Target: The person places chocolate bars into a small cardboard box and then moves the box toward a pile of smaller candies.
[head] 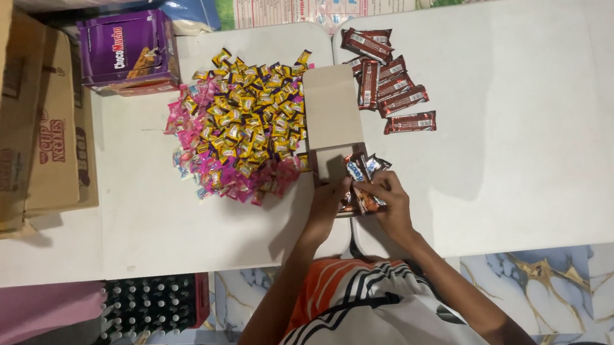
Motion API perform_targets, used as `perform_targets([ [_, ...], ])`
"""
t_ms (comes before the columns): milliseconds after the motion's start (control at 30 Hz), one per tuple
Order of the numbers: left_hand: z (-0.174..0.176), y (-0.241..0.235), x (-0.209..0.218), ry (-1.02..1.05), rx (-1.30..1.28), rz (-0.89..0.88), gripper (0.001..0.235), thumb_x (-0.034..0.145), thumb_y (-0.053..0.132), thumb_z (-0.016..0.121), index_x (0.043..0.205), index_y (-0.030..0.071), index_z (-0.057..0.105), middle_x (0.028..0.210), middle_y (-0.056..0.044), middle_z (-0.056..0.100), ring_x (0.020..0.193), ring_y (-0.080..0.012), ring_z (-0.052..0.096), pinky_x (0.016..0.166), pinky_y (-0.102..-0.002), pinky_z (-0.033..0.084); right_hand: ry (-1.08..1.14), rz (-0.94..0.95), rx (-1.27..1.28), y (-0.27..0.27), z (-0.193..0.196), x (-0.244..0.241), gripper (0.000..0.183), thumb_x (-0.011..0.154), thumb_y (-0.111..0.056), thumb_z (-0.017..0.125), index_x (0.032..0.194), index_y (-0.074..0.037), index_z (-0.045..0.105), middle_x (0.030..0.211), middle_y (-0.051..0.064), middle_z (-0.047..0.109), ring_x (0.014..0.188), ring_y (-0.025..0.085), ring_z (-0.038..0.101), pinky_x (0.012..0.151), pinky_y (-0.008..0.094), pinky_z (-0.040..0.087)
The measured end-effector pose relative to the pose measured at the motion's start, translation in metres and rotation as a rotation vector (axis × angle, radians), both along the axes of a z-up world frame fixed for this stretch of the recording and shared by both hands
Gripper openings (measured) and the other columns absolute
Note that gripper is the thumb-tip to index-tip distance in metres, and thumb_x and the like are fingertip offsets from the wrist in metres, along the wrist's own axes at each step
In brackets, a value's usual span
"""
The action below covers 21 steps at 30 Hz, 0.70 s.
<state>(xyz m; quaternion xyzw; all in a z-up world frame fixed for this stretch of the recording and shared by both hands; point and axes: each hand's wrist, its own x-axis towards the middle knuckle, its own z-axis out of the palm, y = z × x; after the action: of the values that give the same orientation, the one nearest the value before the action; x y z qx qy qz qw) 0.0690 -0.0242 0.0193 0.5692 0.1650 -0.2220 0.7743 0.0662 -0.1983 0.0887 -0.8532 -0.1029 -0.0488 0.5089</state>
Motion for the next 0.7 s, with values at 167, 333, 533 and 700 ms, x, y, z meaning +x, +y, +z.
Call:
perform_targets([
  [167,0.017,0.021,-0.004,-0.003,0.064,0.124,0.027,0.096,0.027,0.072,0.103,0.001,0.074,0.081,0.003,0.066,0.068,-0.0056,0.049,0.061,-0.024,0.039,0.093,0.033,0.184,0.008,-0.004,-0.004,0.045,0.095,0.01,0.053,0.131,-0.01,0.072,0.119,0.011,0.071,0.108,0.019,0.071,0.092,0.03,0.059],
  [333,0.03,0.038,-0.013,-0.043,0.072,0.22,0.019,0.093,0.022,0.076,0.089,0.003,0.075,0.068,0.005,0.061,0.055,-0.005,0.051,0.048,-0.023,0.04,0.427,-0.078,0.017,0.036,0.019,0.002,0.031,0.102,-0.014,0.067,0.132,-0.006,0.07,0.108,0.012,0.076,0.088,0.021,0.072,0.074,0.035,0.056],
  [533,0.055,0.06,-0.013,-0.122,0.194,0.028,0.02,0.096,0.021,0.068,0.098,0.004,0.077,0.079,0.003,0.067,0.068,-0.0025,0.06,0.057,-0.022,0.049,0.203,0.05,-0.178,0.064,0.01,0.005,0.048,0.087,-0.016,0.081,0.128,0.003,0.065,0.11,0.019,0.069,0.094,0.028,0.071,0.078,0.039,0.058],
  [700,0.03,0.079,-0.013,-0.423,0.3,0.002,0.028,0.099,0.015,0.061,0.122,0.003,0.071,0.106,0.001,0.074,0.091,-0.0049,0.067,0.078,-0.023,0.053,0.166,0.078,-0.032,0.067,0.005,0.018,0.045,0.087,-0.012,0.075,0.126,0.006,0.06,0.121,0.022,0.065,0.108,0.032,0.072,0.092,0.04,0.065],
])
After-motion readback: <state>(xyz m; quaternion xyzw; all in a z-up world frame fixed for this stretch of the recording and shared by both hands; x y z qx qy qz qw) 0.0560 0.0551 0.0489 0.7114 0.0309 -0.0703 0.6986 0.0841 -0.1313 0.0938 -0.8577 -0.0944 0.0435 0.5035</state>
